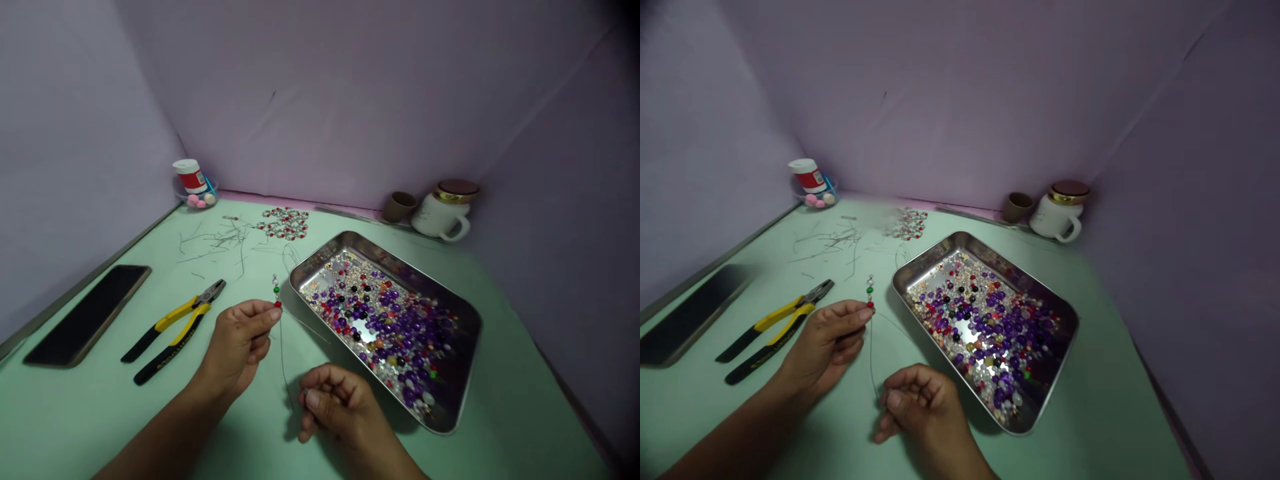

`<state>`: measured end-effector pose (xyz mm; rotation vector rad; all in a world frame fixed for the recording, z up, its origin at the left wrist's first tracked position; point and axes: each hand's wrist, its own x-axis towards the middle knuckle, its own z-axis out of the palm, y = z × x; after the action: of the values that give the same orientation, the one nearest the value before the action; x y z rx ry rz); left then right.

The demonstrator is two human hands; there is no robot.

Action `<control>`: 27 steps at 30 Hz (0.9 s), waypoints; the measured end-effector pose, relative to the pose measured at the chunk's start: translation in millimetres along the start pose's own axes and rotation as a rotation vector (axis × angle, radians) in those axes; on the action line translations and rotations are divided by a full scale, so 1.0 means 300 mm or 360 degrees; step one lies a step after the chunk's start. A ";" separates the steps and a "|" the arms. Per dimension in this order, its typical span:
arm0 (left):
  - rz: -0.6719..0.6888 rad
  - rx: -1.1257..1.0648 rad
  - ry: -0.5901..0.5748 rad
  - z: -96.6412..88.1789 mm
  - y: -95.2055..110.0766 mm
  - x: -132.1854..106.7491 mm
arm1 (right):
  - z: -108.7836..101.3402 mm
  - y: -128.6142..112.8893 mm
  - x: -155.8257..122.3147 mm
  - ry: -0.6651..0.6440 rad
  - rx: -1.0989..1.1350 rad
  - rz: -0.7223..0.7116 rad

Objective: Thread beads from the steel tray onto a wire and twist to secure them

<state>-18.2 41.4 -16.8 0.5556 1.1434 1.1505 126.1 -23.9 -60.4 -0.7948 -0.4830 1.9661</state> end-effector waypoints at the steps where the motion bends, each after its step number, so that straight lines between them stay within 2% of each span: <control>1: -0.0011 0.0007 -0.0016 0.000 -0.003 -0.001 | 0.001 0.000 0.001 0.0000 -0.0010 -0.0003; 12: -0.0025 0.0050 -0.0048 0.016 -0.013 -0.011 | 0.006 0.000 0.006 0.0012 -0.0039 -0.0072; 27: -0.0047 0.0128 -0.0038 0.018 -0.028 -0.011 | 0.016 -0.008 0.000 0.0012 -0.0073 -0.0025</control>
<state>-9.6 36.5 -20.4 0.6106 1.1778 1.0735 124.3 -22.8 -55.3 -0.8244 -0.5303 1.9428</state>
